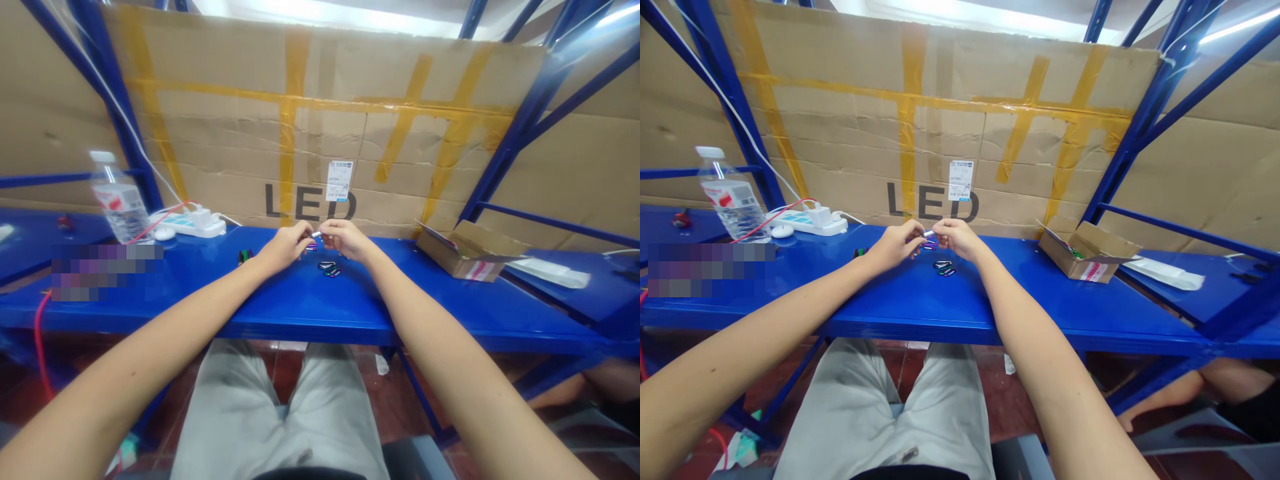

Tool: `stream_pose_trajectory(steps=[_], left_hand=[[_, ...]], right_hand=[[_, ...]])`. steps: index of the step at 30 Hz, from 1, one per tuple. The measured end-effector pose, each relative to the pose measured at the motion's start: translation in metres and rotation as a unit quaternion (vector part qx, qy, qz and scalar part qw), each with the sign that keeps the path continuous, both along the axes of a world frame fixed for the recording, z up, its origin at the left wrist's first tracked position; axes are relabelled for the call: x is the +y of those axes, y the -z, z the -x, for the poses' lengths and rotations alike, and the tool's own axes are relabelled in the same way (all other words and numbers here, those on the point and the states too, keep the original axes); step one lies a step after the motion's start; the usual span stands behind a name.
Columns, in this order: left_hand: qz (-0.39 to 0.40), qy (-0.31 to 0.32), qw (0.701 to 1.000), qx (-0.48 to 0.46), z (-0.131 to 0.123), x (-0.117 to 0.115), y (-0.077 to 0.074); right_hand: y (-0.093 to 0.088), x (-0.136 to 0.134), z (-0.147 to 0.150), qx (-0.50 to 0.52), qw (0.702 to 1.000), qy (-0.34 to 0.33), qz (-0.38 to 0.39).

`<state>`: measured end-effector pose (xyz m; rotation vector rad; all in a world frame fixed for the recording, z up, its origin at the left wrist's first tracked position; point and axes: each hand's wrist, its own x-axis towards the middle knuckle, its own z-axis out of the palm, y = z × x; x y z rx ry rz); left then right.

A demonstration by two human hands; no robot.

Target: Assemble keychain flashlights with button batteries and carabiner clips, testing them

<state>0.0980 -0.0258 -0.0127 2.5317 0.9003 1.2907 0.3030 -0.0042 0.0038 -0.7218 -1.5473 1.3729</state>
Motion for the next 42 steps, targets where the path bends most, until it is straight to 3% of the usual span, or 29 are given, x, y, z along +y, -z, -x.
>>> stream_pose_trajectory(steps=[4, 9, 20, 42], left_hand=[[-0.1, -0.029, 0.995, 0.011, 0.0024, 0.0027, -0.0022], [-0.144, -0.032, 0.989, 0.009, 0.0031, 0.0012, -0.0057], [0.012, -0.004, 0.992, -0.123, 0.0022, 0.0038, -0.0043], [-0.101, -0.025, 0.994, -0.037, 0.001, 0.0001, -0.0061]], right_hand=[[-0.0005, 0.0018, -0.0025, 0.025, 1.0, -0.01, 0.011], [-0.0019, 0.0012, -0.0041, 0.024, 0.999, -0.021, 0.024], [-0.0038, -0.0015, -0.0032, 0.029, 0.998, -0.021, 0.054], [0.0, -0.0012, -0.0012, 0.001, 0.997, -0.069, 0.046]])
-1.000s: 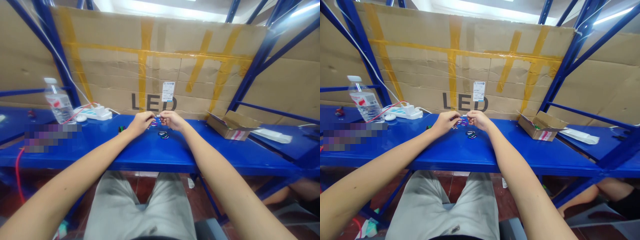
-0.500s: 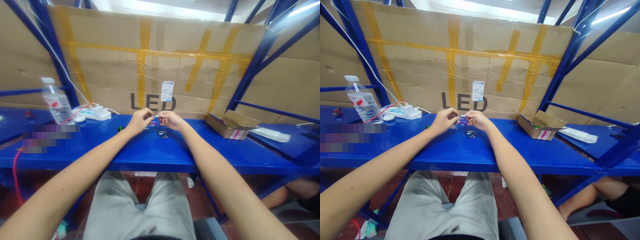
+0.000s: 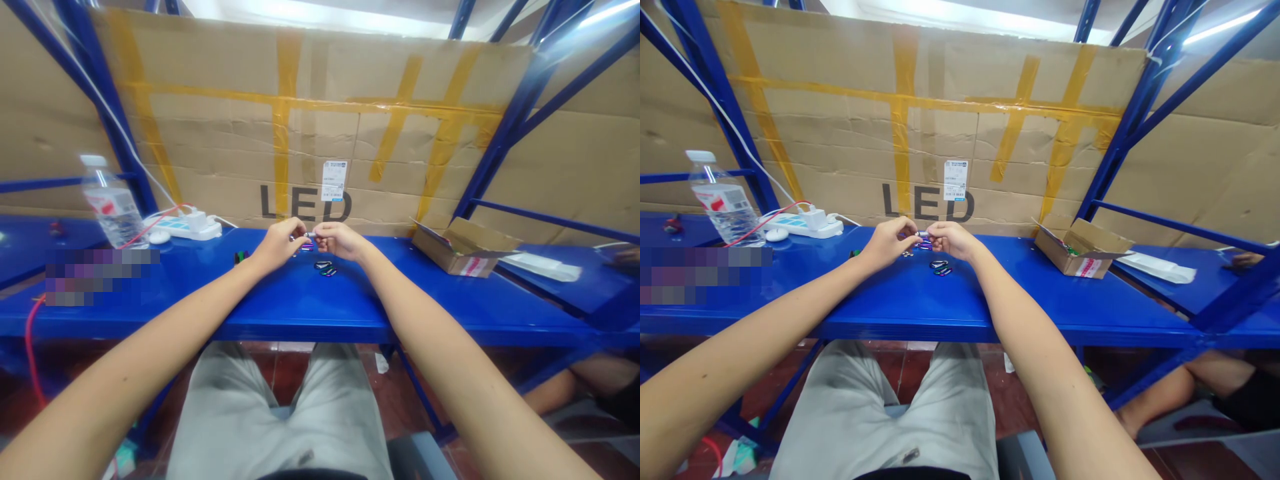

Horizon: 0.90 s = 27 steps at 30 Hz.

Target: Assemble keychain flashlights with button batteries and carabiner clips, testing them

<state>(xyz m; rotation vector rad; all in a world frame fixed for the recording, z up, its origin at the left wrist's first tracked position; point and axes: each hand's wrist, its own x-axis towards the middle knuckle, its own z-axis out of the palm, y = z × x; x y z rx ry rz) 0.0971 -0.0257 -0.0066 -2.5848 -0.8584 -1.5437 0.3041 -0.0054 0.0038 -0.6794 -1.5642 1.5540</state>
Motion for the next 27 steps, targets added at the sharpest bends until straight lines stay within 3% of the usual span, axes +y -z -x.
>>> stream_pose_trajectory(steps=[9, 20, 27], left_hand=[[-0.008, -0.029, 0.998, 0.046, -0.0008, -0.0038, -0.001], [-0.046, -0.032, 0.998, 0.032, -0.0025, -0.0017, 0.0007], [-0.055, -0.029, 0.998, 0.031, -0.0041, 0.0003, 0.0032]], right_hand=[[0.0011, -0.0014, 0.0038, 0.005, 0.999, 0.041, -0.035], [0.007, 0.0013, 0.0034, 0.006, 1.0, -0.03, 0.003], [0.0073, 0.0011, 0.0023, 0.012, 0.999, -0.04, 0.011]])
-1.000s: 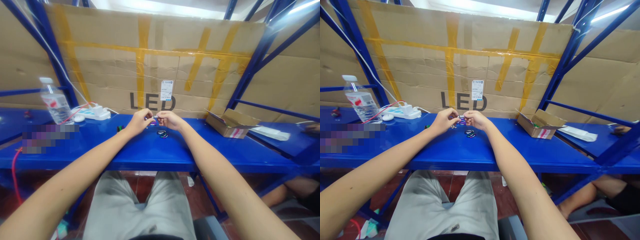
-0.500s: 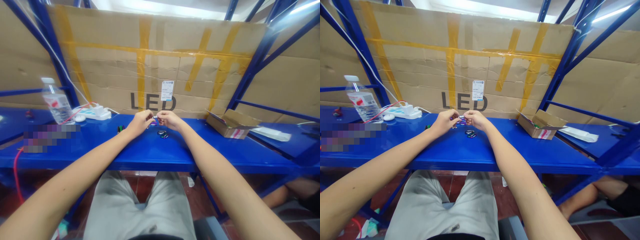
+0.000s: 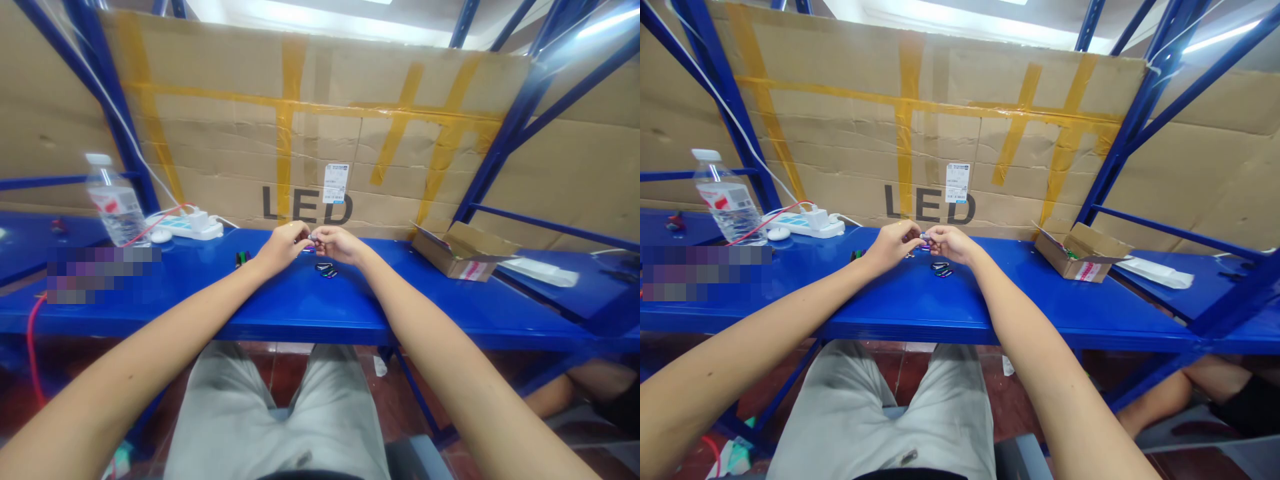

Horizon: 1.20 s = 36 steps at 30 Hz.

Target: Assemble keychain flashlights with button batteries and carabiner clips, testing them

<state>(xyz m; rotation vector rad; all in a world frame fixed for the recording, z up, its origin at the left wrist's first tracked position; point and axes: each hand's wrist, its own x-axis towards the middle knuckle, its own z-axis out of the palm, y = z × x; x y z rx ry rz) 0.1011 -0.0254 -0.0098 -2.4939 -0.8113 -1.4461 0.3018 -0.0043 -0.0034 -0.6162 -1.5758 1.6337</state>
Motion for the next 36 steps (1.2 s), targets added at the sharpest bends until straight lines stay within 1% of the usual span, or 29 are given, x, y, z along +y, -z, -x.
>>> stream_pose_trajectory(steps=[7, 14, 16, 20, 23, 26, 28, 30, 31, 33, 36], left_hand=[[0.004, 0.031, 0.999, 0.008, -0.001, 0.0, 0.001], [0.011, 0.046, 0.999, 0.012, -0.002, -0.004, 0.001], [0.0, 0.049, 0.999, 0.022, -0.002, -0.005, 0.001], [-0.048, 0.05, 0.996, 0.049, -0.001, -0.006, -0.001], [-0.064, 0.044, 0.996, 0.052, -0.002, -0.007, -0.001], [-0.033, 0.034, 0.998, 0.03, 0.0, -0.008, -0.004], [0.013, 0.017, 1.0, 0.004, 0.006, -0.004, -0.006], [0.048, -0.018, 0.998, -0.02, 0.015, 0.003, -0.007], [0.052, -0.043, 0.997, -0.024, 0.021, 0.009, -0.007], [0.054, -0.076, 0.996, 0.01, 0.032, 0.022, -0.003], [0.076, -0.068, 0.989, 0.11, 0.043, 0.036, 0.006]], right_hand=[[0.0, -0.002, -0.002, 0.012, 0.999, -0.024, 0.018], [0.0, -0.004, -0.004, 0.037, 0.998, -0.05, 0.0], [0.001, -0.003, -0.004, 0.037, 0.998, -0.053, -0.002], [0.0, -0.004, -0.003, 0.021, 0.999, -0.05, 0.001], [-0.004, -0.007, -0.002, -0.01, 0.998, -0.051, -0.025], [-0.006, -0.009, 0.002, -0.037, 0.995, -0.017, -0.09], [-0.005, -0.008, 0.006, -0.045, 0.991, 0.013, -0.123], [-0.002, -0.007, 0.009, -0.051, 0.99, 0.027, -0.128], [0.0, -0.006, 0.011, -0.055, 0.99, 0.033, -0.125], [0.005, -0.005, 0.014, -0.075, 0.988, 0.051, -0.124], [0.011, -0.003, 0.017, -0.15, 0.974, 0.07, -0.156]])
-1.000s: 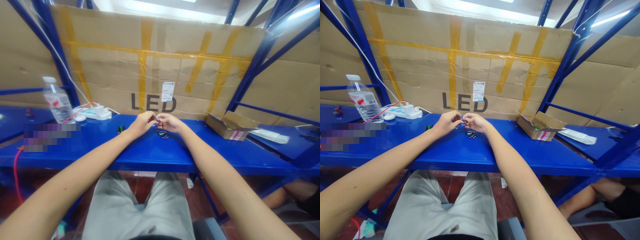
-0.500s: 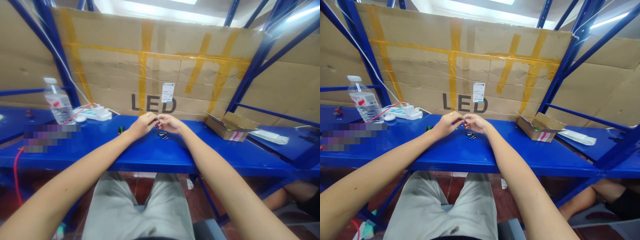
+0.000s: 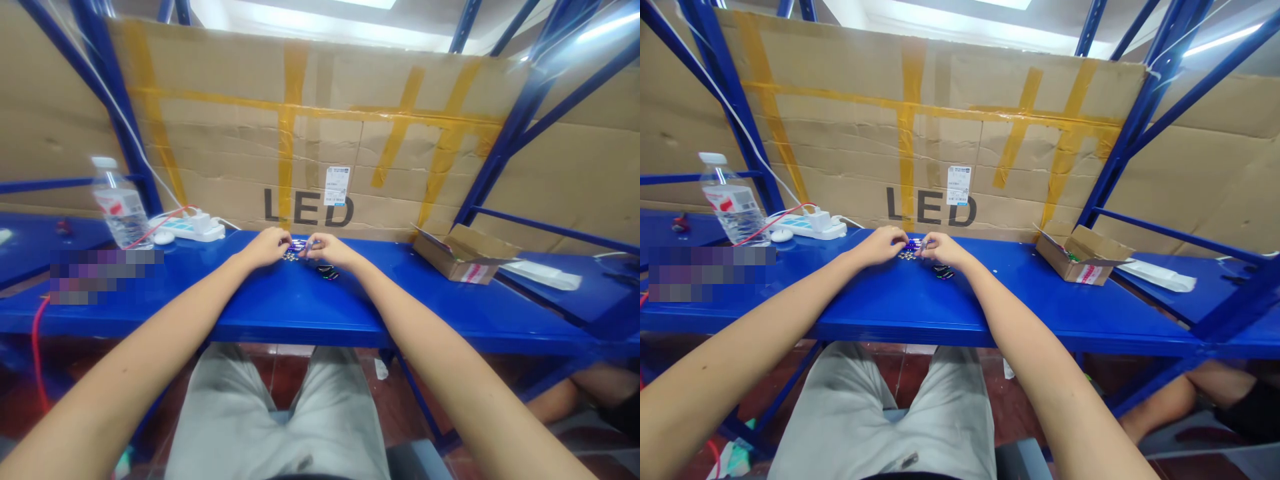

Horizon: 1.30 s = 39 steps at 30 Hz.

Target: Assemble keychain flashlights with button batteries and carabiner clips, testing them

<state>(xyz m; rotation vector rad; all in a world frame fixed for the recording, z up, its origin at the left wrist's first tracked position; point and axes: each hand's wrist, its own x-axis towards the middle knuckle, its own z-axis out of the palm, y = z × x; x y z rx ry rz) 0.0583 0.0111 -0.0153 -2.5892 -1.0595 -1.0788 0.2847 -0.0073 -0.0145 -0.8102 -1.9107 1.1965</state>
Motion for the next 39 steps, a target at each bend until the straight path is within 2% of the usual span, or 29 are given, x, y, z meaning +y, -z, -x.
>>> stream_pose_trajectory(steps=[4, 10, 15, 24, 28, 32, 35, 39], left_hand=[[0.039, -0.01, 0.992, 0.119, -0.003, 0.001, 0.008], [0.06, -0.044, 0.975, 0.211, -0.018, -0.003, 0.009], [0.114, -0.062, 0.98, 0.153, -0.019, 0.003, 0.009], [0.175, 0.004, 0.985, 0.012, -0.014, -0.01, 0.004], [0.137, 0.024, 0.99, 0.031, -0.016, -0.018, 0.0], [0.079, 0.07, 0.994, 0.026, -0.024, -0.02, -0.003], [0.009, 0.112, 0.993, 0.043, -0.03, -0.018, 0.0], [-0.061, 0.126, 0.989, 0.052, -0.035, -0.016, 0.01]], right_hand=[[0.003, 0.004, 0.002, -0.097, 0.992, 0.024, -0.078], [0.005, 0.009, 0.003, -0.143, 0.981, 0.003, -0.132], [0.008, 0.011, 0.003, -0.159, 0.974, 0.003, -0.16], [0.009, 0.014, -0.005, -0.251, 0.932, 0.067, -0.254], [0.006, 0.011, -0.005, -0.27, 0.923, 0.085, -0.261], [0.007, 0.011, -0.006, -0.247, 0.94, 0.088, -0.217], [0.008, 0.013, -0.007, -0.219, 0.951, 0.094, -0.195], [0.007, 0.015, -0.007, -0.197, 0.961, 0.09, -0.171]])
